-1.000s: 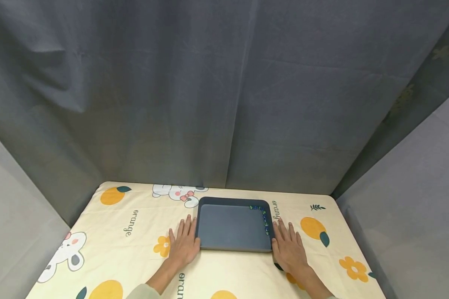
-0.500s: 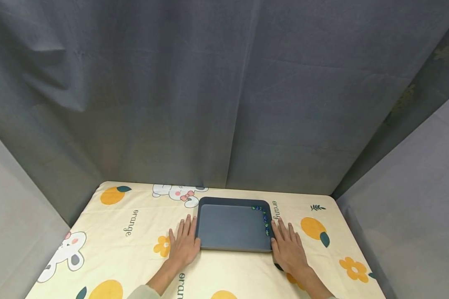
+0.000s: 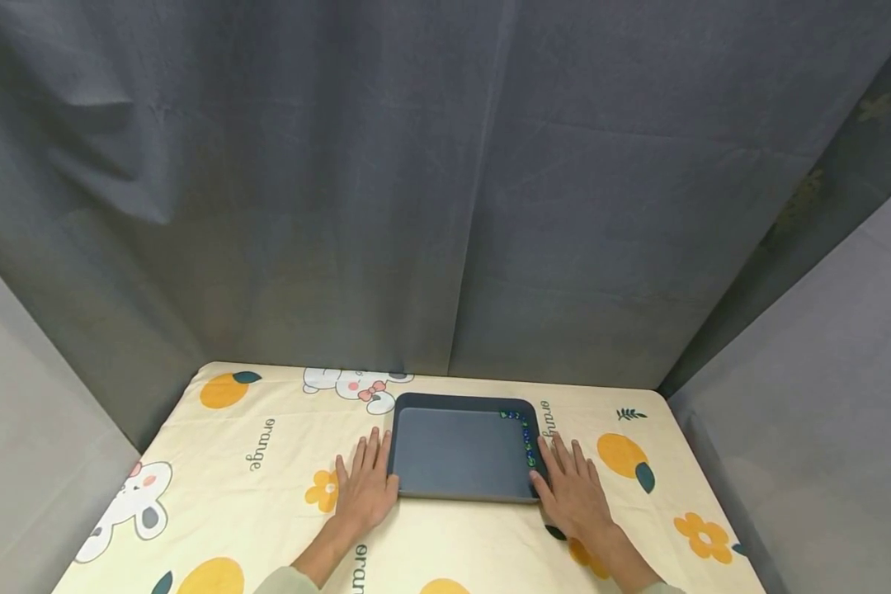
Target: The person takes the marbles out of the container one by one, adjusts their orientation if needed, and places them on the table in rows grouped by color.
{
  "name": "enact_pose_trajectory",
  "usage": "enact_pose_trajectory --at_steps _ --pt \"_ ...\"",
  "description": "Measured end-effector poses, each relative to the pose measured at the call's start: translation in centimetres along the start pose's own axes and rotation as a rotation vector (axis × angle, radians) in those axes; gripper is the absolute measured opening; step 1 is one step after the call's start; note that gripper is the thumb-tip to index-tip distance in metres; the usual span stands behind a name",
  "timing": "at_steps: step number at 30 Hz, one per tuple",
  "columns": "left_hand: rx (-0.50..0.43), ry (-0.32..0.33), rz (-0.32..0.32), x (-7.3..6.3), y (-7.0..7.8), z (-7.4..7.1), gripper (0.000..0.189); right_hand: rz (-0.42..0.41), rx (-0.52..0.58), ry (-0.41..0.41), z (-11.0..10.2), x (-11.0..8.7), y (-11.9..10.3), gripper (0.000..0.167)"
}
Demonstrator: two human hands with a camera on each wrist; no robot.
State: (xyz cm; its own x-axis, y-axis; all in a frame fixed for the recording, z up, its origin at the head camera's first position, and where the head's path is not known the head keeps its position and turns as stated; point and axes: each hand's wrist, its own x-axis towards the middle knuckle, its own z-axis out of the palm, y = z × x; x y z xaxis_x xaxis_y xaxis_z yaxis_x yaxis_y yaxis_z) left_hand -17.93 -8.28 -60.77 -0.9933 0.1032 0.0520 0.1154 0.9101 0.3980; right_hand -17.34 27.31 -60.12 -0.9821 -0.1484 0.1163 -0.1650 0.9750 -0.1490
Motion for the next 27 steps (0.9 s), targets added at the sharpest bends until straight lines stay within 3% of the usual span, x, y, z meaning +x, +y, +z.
enact_pose_trajectory --at_steps 6,10,15,17,21,27 --pt "-0.014 0.040 0.027 0.1 -0.3 0.8 0.066 0.001 -0.015 -0.016 0.0 0.7 0.2 0.073" --pt "-0.057 0.065 0.054 0.4 0.0 0.2 0.070 0.005 -0.021 -0.025 -0.1 0.8 0.1 0.077" --pt "-0.138 0.136 0.116 1.5 1.6 -0.9 0.070 -0.009 -0.013 -0.005 -0.2 0.7 0.0 0.079" --pt "-0.213 0.150 0.137 2.0 2.6 -1.3 0.063 -0.014 -0.017 -0.001 -0.1 0.6 0.1 0.080" --pt "-0.384 0.085 0.190 2.8 4.9 -1.0 0.043 -0.026 -0.027 0.008 0.2 0.6 0.3 0.081" --pt "-0.569 -0.053 0.260 3.4 7.6 1.2 0.026 -0.025 -0.032 0.008 0.1 0.9 0.0 0.082"
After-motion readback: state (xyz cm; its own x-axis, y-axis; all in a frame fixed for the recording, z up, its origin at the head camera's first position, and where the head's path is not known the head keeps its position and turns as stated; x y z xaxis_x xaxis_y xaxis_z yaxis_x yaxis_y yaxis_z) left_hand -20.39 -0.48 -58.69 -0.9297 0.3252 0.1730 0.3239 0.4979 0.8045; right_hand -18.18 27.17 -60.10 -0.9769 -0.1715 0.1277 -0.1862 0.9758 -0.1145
